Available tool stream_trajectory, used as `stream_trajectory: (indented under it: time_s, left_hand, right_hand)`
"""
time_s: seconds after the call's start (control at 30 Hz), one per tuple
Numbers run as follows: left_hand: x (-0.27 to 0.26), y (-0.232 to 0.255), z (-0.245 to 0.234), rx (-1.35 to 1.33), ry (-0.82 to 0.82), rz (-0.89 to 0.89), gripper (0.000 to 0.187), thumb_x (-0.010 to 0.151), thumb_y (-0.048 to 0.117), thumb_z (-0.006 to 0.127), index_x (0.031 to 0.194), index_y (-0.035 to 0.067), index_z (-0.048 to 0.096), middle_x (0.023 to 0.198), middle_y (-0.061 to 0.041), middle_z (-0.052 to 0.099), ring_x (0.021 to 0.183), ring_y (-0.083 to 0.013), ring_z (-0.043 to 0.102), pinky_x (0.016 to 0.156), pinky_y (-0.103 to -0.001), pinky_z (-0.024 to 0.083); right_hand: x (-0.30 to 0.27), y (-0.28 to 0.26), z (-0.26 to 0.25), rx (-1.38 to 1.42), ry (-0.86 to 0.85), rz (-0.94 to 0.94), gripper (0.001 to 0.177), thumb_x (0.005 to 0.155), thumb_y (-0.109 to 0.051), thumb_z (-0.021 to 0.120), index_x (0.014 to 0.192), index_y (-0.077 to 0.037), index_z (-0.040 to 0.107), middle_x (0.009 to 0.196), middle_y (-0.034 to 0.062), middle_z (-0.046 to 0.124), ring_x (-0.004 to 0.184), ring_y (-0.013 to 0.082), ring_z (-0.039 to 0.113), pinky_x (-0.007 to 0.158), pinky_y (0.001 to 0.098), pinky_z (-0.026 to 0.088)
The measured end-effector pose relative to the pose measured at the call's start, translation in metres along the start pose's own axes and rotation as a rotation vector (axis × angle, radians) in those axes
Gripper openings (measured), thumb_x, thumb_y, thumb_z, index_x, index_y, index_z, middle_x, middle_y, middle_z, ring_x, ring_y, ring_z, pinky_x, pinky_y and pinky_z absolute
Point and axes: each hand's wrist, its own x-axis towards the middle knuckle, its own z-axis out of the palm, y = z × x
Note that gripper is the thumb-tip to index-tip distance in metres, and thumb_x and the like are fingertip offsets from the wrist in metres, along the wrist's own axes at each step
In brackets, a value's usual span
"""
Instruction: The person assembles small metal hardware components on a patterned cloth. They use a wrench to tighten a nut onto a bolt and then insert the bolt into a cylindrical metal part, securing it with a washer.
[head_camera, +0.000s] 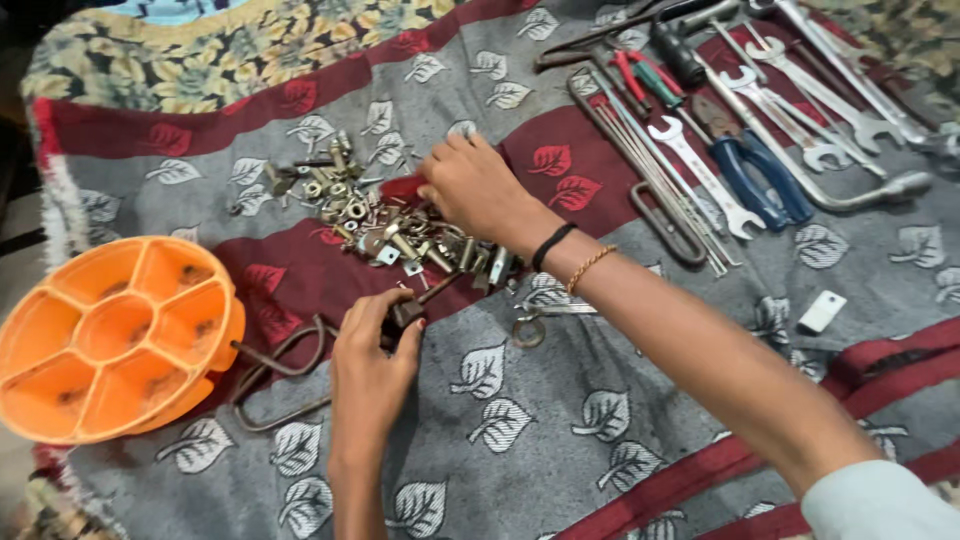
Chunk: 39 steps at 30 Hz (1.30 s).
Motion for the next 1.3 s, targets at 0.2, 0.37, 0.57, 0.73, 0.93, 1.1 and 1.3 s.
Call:
stream_trajectory:
  time_s: [0.2, 0.37, 0.57, 0.73, 0.93, 1.1, 1.3]
  left_hand:
    - [0.000, 0.005, 0.003, 0.064, -0.011, 0.003, 0.032, 0.085, 0.012, 0.073, 0.117, 0.011, 0.068, 0.110, -0.010, 0.069, 0.108, -0.0325, 0.064, 0.089, -0.043, 0.051]
    - [0.001, 0.001, 0.006, 0.108, -0.012, 0.030, 0.034, 0.085, 0.013, 0.073, 0.118, 0.011, 0.067, 0.109, -0.011, 0.068, 0.105, -0.0332, 0.064, 0.087, -0.044, 0.051]
    - [-0.001, -0.010, 0.013, 0.160, -0.008, 0.056, 0.032, 0.087, 0.014, 0.074, 0.119, 0.011, 0.068, 0.108, -0.013, 0.067, 0.102, -0.0328, 0.065, 0.087, -0.044, 0.051]
    - [-0.005, -0.006, 0.017, 0.159, 0.027, 0.065, 0.034, 0.088, 0.014, 0.073, 0.121, 0.011, 0.070, 0.112, -0.012, 0.067, 0.102, -0.0304, 0.066, 0.088, -0.041, 0.052]
    - [-0.006, -0.016, 0.027, 0.223, 0.064, 0.122, 0.031, 0.090, 0.015, 0.074, 0.121, 0.012, 0.070, 0.114, -0.011, 0.067, 0.106, -0.0297, 0.066, 0.091, -0.040, 0.052]
    - [-0.008, -0.031, 0.029, 0.235, 0.069, 0.156, 0.026, 0.093, 0.015, 0.075, 0.119, 0.010, 0.070, 0.111, -0.011, 0.068, 0.104, -0.0281, 0.066, 0.094, -0.040, 0.052]
    - [-0.011, -0.042, 0.035, 0.264, 0.090, 0.139, 0.025, 0.097, 0.017, 0.077, 0.120, 0.010, 0.072, 0.110, -0.011, 0.069, 0.101, -0.0262, 0.068, 0.089, -0.036, 0.053]
  right_hand:
    - [0.008, 0.045, -0.082, 0.395, 0.129, 0.313, 0.019, 0.094, -0.021, 0.077, 0.098, -0.002, 0.077, 0.086, 0.0108, 0.075, 0.077, 0.0202, 0.070, 0.071, 0.0371, 0.055]
    - [-0.059, 0.143, -0.194, 0.780, 0.473, 0.381, 0.018, 0.111, -0.016, 0.073, 0.120, 0.000, 0.068, 0.110, 0.0062, 0.073, 0.098, 0.0140, 0.070, 0.087, 0.0306, 0.059]
    - [-0.178, 0.183, -0.288, 1.301, 0.597, 0.588, 0.045, 0.108, -0.048, 0.059, 0.121, -0.005, 0.062, 0.104, 0.0092, 0.069, 0.088, 0.0189, 0.069, 0.076, 0.0276, 0.056]
    - [-0.264, 0.187, -0.287, 1.242, 0.566, 1.065, 0.023, 0.109, -0.031, 0.062, 0.117, -0.010, 0.057, 0.102, 0.0062, 0.066, 0.083, 0.0157, 0.065, 0.063, 0.0254, 0.052]
    - [-0.325, 0.194, -0.320, 0.937, 0.478, 1.006, 0.033, 0.098, 0.004, 0.062, 0.130, 0.002, 0.058, 0.116, 0.0110, 0.066, 0.102, 0.0216, 0.071, 0.083, 0.0317, 0.061]
    - [-0.352, 0.196, -0.342, 0.539, 0.436, 0.939, 0.020, 0.104, 0.005, 0.069, 0.123, 0.011, 0.066, 0.112, 0.0191, 0.072, 0.101, 0.0249, 0.073, 0.092, 0.0345, 0.063]
    - [-0.376, 0.198, -0.326, 0.273, 0.387, 0.809, 0.021, 0.100, 0.005, 0.076, 0.120, 0.006, 0.069, 0.121, 0.0151, 0.072, 0.110, 0.0201, 0.072, 0.100, 0.0330, 0.061]
